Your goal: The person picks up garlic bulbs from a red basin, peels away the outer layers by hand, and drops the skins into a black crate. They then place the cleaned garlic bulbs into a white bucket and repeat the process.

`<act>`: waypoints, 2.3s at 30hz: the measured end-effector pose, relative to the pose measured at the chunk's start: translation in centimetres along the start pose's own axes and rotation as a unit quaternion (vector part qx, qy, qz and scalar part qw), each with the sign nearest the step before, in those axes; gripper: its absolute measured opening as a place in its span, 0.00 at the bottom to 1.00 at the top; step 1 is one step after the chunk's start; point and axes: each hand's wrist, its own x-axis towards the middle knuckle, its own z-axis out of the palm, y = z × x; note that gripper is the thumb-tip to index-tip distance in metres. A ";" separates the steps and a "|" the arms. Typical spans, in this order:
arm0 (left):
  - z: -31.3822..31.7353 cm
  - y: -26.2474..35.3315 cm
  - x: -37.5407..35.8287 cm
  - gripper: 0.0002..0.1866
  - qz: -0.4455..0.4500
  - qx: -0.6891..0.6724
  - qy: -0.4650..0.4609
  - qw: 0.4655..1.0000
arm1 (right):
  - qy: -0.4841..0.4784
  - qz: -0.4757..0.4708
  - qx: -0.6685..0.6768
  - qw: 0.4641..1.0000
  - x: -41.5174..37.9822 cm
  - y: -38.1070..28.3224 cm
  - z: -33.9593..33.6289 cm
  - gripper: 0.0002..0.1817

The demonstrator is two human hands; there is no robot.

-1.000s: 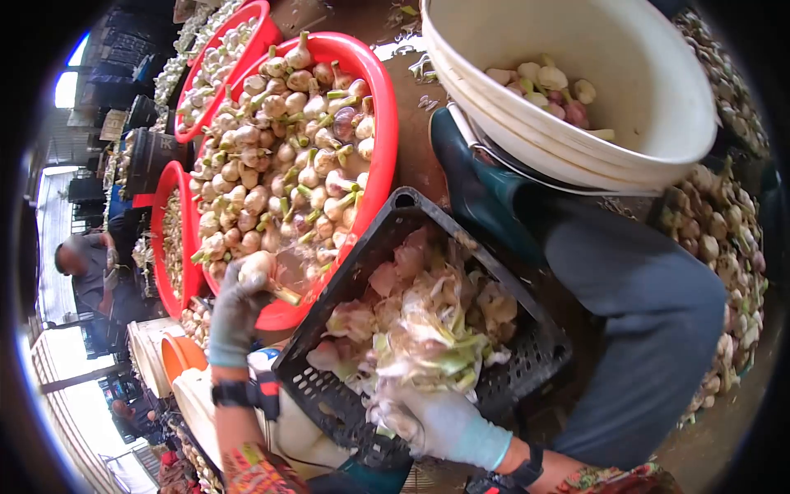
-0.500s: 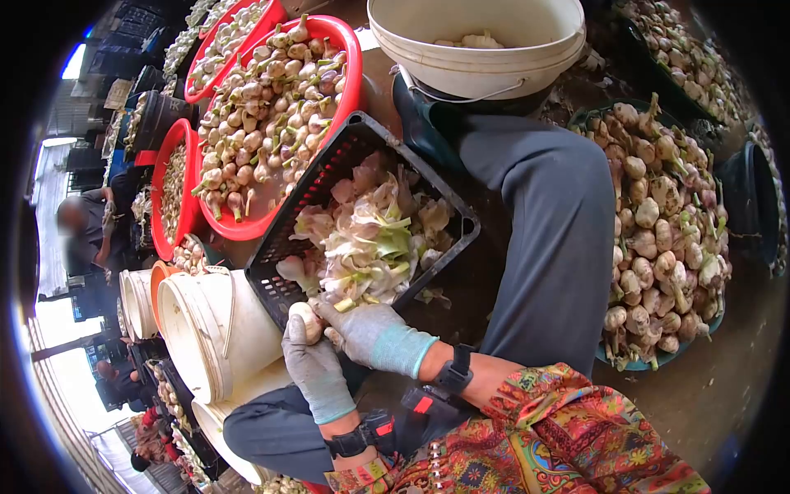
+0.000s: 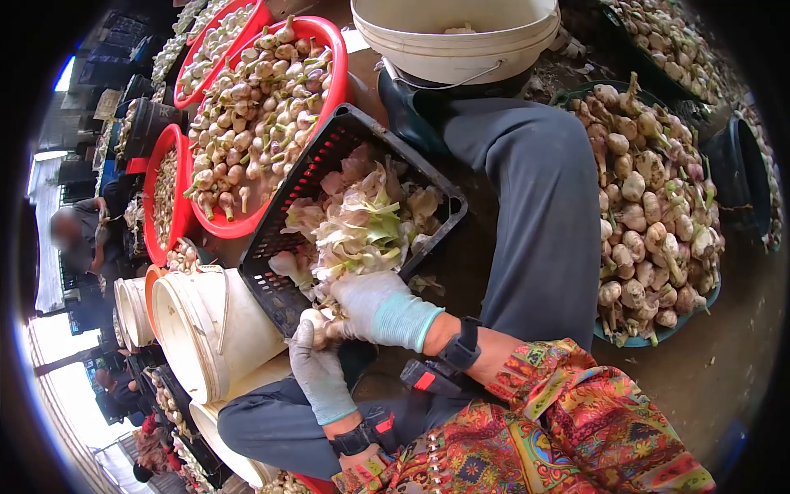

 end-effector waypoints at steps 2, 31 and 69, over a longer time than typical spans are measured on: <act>0.0 -0.4 0.4 0.16 -0.030 -0.008 -0.020 0.999 | 0.069 -0.035 -0.107 0.991 0.4 0.2 0.3 0.17; -3.4 0.4 1.5 0.23 0.018 -0.339 -0.123 0.932 | 0.134 0.109 -0.176 0.969 2.9 0.3 1.4 0.18; -3.7 -1.9 0.5 0.23 -0.071 -0.206 -0.111 0.970 | 0.196 0.120 0.329 0.916 3.8 3.9 -0.4 0.15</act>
